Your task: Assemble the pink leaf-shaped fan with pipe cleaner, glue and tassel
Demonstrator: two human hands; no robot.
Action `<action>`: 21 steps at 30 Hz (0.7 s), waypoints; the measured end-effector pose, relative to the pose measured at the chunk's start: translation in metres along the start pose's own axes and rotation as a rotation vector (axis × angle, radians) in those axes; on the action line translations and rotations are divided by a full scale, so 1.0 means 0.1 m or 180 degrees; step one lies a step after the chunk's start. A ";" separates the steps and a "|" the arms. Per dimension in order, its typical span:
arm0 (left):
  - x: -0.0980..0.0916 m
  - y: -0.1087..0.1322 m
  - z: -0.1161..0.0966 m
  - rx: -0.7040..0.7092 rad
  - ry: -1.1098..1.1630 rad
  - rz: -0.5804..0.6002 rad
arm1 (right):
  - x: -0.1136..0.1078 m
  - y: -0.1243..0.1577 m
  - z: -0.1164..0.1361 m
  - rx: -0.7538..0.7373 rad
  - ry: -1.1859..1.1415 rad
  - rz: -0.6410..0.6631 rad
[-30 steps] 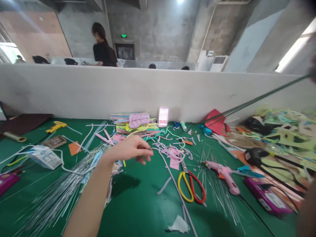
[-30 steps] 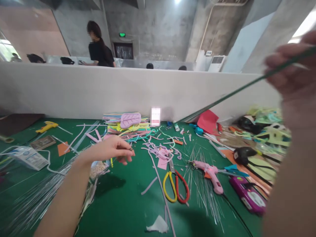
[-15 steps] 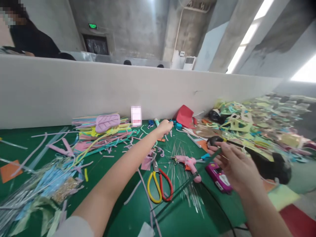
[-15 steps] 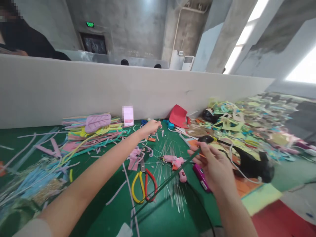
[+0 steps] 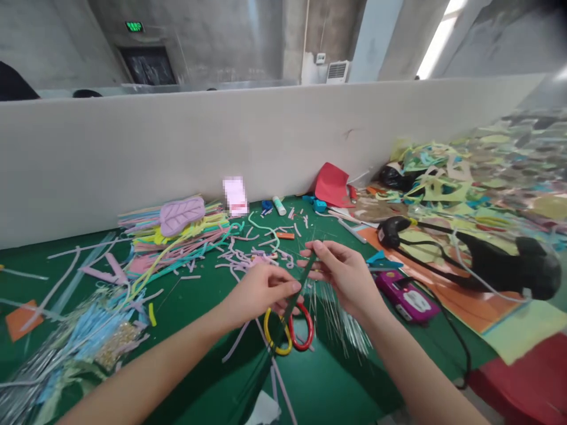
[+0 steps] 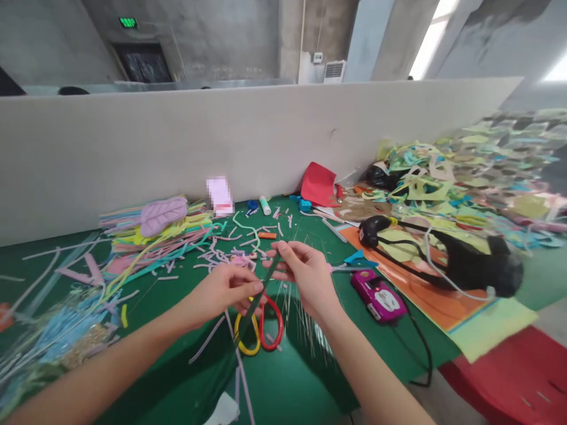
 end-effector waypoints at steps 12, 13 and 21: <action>-0.50 0.61 0.52 -0.0194 0.0728 -0.1058 | 0.69 0.05 -0.35 0.0641 0.0523 0.0712; -0.55 0.63 0.55 -0.0203 0.0746 -0.1120 | 0.70 0.03 -0.35 0.0634 0.0635 0.0675; -0.72 0.75 0.71 -0.0310 0.1070 -0.1300 | 1.02 -0.10 -0.50 0.0674 0.1057 0.0732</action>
Point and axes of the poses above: each hand's wrist, its own y-axis away from the middle knuckle, its own x-axis out of the palm, z = x × y, the point moved 10 cm from there along -y, towards the middle knuckle, and after that the axes turned 1 degree about -z, right-handed, at the moved point
